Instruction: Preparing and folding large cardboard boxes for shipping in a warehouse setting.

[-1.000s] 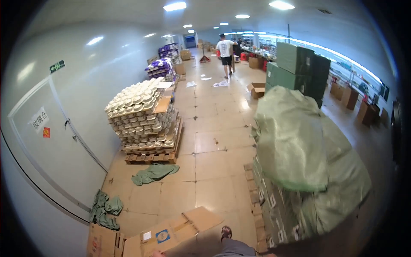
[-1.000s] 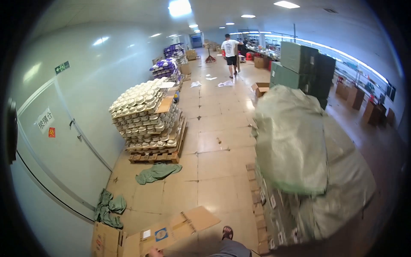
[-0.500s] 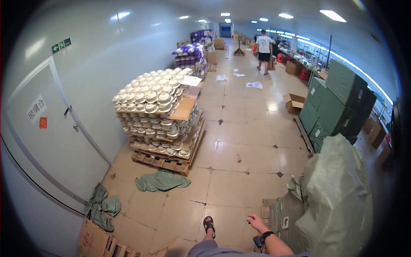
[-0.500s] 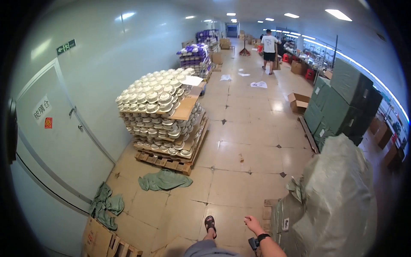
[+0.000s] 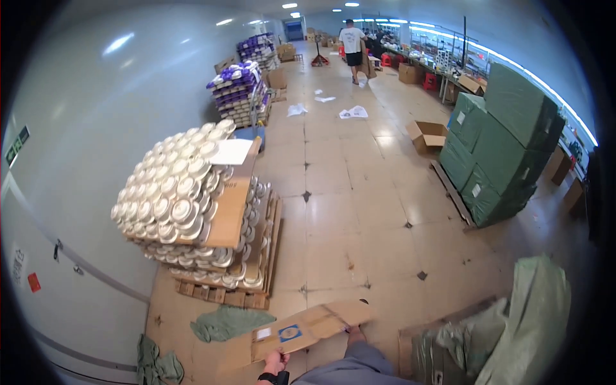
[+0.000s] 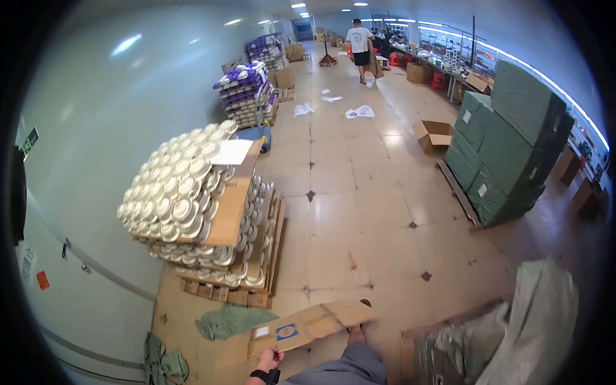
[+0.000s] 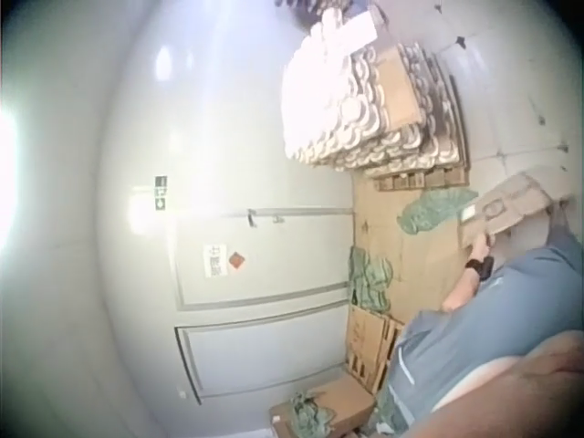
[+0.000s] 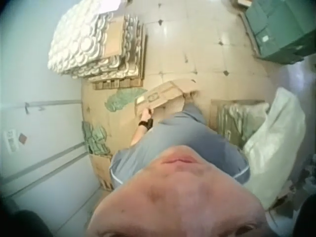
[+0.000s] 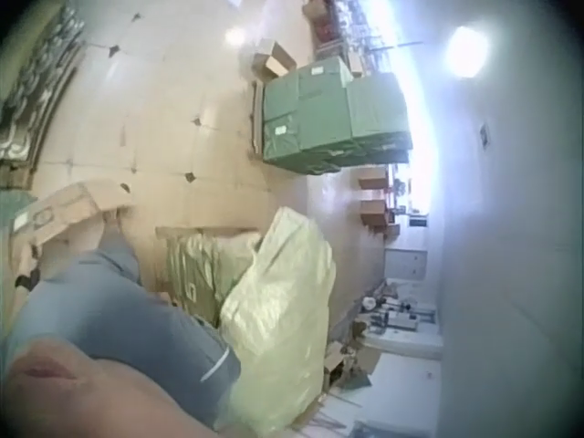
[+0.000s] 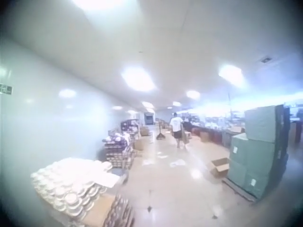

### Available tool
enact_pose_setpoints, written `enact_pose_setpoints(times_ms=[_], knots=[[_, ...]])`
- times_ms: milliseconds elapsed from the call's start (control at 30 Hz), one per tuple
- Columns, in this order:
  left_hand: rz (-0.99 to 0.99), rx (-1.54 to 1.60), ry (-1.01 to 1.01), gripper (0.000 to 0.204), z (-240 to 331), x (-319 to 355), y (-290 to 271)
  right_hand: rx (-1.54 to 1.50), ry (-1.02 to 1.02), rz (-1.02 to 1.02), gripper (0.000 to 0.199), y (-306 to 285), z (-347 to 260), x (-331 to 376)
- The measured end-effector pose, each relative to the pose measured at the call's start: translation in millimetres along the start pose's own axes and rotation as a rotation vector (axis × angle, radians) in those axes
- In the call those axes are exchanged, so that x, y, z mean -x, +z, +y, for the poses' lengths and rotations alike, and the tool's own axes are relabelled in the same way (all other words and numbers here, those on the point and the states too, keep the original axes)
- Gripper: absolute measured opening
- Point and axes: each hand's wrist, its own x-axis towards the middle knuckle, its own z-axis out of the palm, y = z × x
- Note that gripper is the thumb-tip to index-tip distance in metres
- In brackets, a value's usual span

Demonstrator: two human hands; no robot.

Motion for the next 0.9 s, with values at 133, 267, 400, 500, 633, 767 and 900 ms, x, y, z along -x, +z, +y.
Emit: enact_pose_setpoints(times_ms=[133, 267, 400, 500, 633, 767, 900], knots=[[-0.187, -0.212, -0.021, 0.017, 79.6, 17.6, 199.9, 0.047, -0.208, -0.046, 0.055, -107.2, -117.4, -86.8], [-0.380, -0.382, 0.129, 0.020, 152.7, 26.8, 368.7, 0.183, -0.326, -0.180, 0.053, -195.0, -170.4, -124.9], [-0.482, -0.500, 0.181, 0.033, 229.8, 34.0, 487.3, 0.164, -0.423, -0.228, 0.052, -313.5, -246.8, -147.7], [-0.559, -0.460, 0.205, 0.039, 271.7, 18.3, 546.1, 0.079, -0.506, -0.237, 0.051, -382.3, -311.0, -166.8], [-0.638, -0.309, 0.252, 0.039, 328.3, -45.8, 647.8, -0.049, -0.638, -0.245, 0.049, -444.6, -420.8, -201.4], [-0.691, -0.320, 0.307, 0.035, 401.9, -87.0, 790.1, -0.328, -0.773, -0.357, 0.052, -484.7, -527.9, -229.6], [-0.702, -0.559, 0.382, 0.033, 474.4, -110.0, 941.4, -1.099, -0.736, -0.621, 0.067, -511.6, -639.4, -262.8]])
